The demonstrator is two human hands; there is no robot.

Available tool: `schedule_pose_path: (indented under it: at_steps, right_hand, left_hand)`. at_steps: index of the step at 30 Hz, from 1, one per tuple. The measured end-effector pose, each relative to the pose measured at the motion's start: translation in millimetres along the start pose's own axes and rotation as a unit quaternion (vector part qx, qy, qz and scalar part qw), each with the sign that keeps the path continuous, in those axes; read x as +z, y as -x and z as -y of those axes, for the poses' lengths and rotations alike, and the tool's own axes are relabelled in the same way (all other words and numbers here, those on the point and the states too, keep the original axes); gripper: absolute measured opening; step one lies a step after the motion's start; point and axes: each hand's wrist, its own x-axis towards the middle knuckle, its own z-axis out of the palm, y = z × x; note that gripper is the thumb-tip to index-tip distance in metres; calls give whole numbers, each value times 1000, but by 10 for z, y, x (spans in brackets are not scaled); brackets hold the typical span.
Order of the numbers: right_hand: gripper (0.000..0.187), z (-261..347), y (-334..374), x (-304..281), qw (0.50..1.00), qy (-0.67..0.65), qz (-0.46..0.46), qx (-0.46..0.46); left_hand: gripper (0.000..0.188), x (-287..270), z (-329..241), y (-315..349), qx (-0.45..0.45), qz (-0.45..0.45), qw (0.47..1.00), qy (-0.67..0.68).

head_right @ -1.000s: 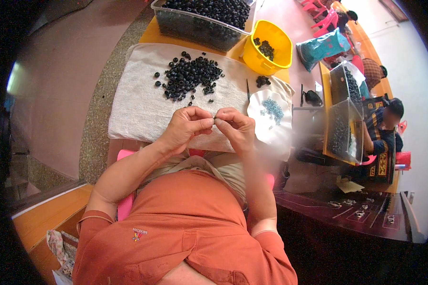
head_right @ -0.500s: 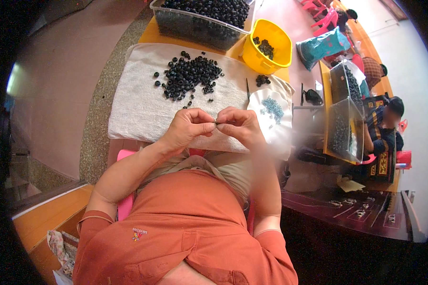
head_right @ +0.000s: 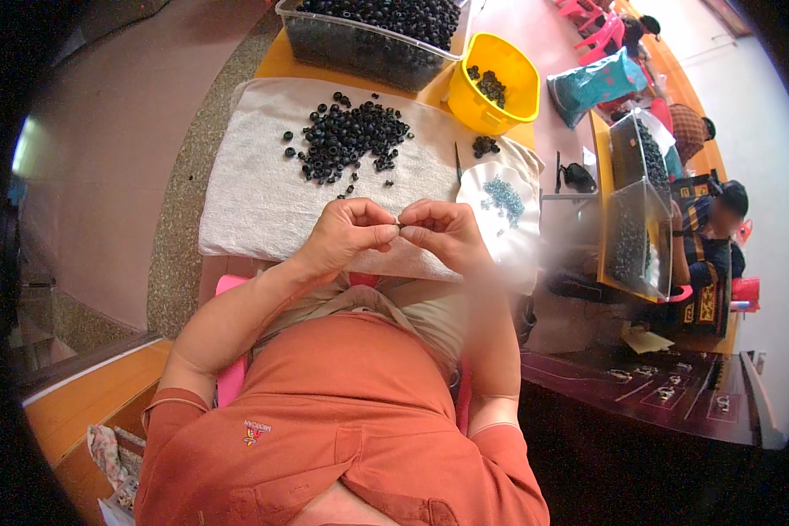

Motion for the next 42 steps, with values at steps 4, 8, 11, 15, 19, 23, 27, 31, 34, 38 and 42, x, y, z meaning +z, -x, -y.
schedule_pose_path:
  at_steps: [4,8,11,15,19,23,27,31,34,38,42]
  right_hand:
    - [17,-65,-11,-39,998,42,5,-41]
    - [19,-176,-22,34,993,65,-23,-99]
    - [24,-231,-3,193,981,66,-61,-172]
    - [34,-314,3,350,966,80,-112,-220]
    - [37,-377,-6,430,917,241,-175,-264]
    - [38,-404,-29,455,898,273,-197,-282]
    - [38,-379,-33,506,904,267,-189,-274]
    - [39,-437,-44,543,931,185,-196,-245]
    - [40,-445,-34,508,931,193,-199,-238]
    - [39,-418,-45,507,913,258,-196,-246]
    - [38,-387,-53,457,903,277,-195,-263]
  left_hand:
    - [13,7,2,0,-10,-4,1000,26]
    - [12,12,-1,8,-43,-20,994,103]
    - [13,5,4,16,-51,-28,988,142]
    - [15,43,-18,38,-54,-43,981,180]
    - [17,51,15,36,-57,-50,978,194]
    - [18,52,6,35,-48,-50,977,200]
    - [17,53,11,51,-38,-53,977,201]
    - [16,43,53,35,-26,-69,976,206]
    - [16,59,29,42,-21,-71,977,201]
    - [17,49,78,24,-7,-74,978,195]
    - [16,76,50,34,-13,-55,980,191]
